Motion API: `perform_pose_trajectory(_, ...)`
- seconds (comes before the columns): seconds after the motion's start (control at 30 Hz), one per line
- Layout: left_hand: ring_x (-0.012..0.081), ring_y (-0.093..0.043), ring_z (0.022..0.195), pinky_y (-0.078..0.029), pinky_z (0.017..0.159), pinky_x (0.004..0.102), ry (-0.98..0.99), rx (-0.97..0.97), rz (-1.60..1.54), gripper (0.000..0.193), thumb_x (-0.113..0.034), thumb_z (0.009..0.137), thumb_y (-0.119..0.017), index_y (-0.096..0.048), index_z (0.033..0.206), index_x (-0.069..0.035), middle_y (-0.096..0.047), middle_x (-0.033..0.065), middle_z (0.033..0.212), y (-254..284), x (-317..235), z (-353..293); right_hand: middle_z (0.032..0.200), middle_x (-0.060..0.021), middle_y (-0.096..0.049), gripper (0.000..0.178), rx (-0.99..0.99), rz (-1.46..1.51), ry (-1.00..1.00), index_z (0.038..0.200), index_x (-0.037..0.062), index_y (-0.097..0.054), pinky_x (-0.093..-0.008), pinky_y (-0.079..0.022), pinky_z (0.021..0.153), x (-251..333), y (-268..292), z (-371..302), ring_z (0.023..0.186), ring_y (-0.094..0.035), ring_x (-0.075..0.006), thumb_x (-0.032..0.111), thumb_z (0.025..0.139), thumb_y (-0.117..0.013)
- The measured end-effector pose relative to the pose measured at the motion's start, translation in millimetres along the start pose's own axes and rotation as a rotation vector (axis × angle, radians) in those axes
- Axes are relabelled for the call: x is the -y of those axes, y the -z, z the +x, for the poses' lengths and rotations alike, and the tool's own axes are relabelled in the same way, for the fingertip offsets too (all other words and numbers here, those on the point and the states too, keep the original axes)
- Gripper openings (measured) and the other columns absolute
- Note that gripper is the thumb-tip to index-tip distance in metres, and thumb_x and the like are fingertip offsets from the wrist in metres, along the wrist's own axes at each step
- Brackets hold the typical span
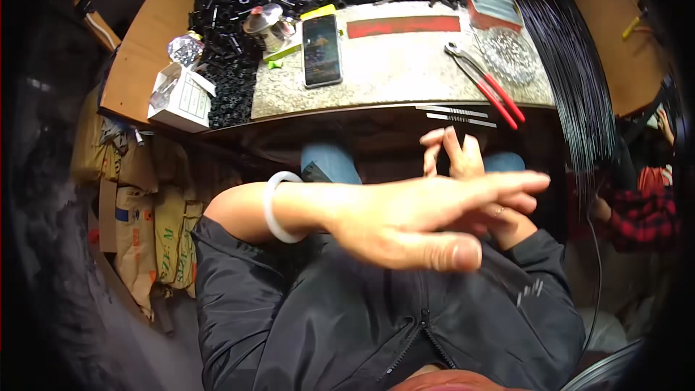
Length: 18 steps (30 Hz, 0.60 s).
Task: The recorder is assembling electrical wire harnesses by grouping wires, inserting them into connectors, and using pliers to secure the components.
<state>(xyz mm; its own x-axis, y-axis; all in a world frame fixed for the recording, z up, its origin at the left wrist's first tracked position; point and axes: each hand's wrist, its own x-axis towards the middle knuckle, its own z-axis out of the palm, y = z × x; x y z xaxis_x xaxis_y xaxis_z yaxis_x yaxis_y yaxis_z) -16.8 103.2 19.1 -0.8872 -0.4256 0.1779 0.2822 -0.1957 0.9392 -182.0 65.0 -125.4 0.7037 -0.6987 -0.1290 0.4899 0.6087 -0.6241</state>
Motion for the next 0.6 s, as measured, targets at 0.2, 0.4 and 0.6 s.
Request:
perform_pose_trajectory(0.2,0.0162,-0.061,0.095,-0.049,0.083,0.0315,0.273,-0.842,1.176,0.053,-0.033,0.093,-0.058,-0.043,0.134,-0.004,-0.064,0.0111,0.107,184.3,0.2,-3.1,0.058,-0.0096,-0.058,0.043,-0.212,-0.578,0.295,0.091,-0.0039,-0.057,-0.0219,-0.044,0.043,-21.4,-0.7,-7.5,0.044,-0.053,-0.0110,0.034,0.101,-0.039)
perform_pose_trajectory(0.4,0.0324,-0.055,0.105,-0.051,0.085,0.0412,0.471,-1.111,1.993,0.043,-0.010,0.082,-0.057,-0.058,0.124,-0.017,-0.057,0.0140,0.108,347.0,2.8,-2.3,0.060,-0.0075,-0.059,0.044,-0.214,-0.538,0.256,0.092,-0.0027,-0.058,-0.0190,-0.044,0.044,-16.0,3.7,-1.9,0.047,-0.055,-0.0076,0.037,0.100,-0.043)
perform_pose_trajectory(0.6,0.0228,-0.057,0.100,-0.049,0.077,0.0364,0.600,-0.805,2.474,0.014,-0.012,0.078,-0.059,-0.071,0.086,-0.011,-0.063,0.0057,0.097,396.5,-8.3,0.5,0.057,-0.0092,-0.058,0.045,-0.278,-0.584,0.284,0.093,-0.0034,-0.056,-0.0215,-0.042,0.041,-1.9,14.9,3.6,0.044,-0.052,-0.0105,0.036,0.102,-0.036)
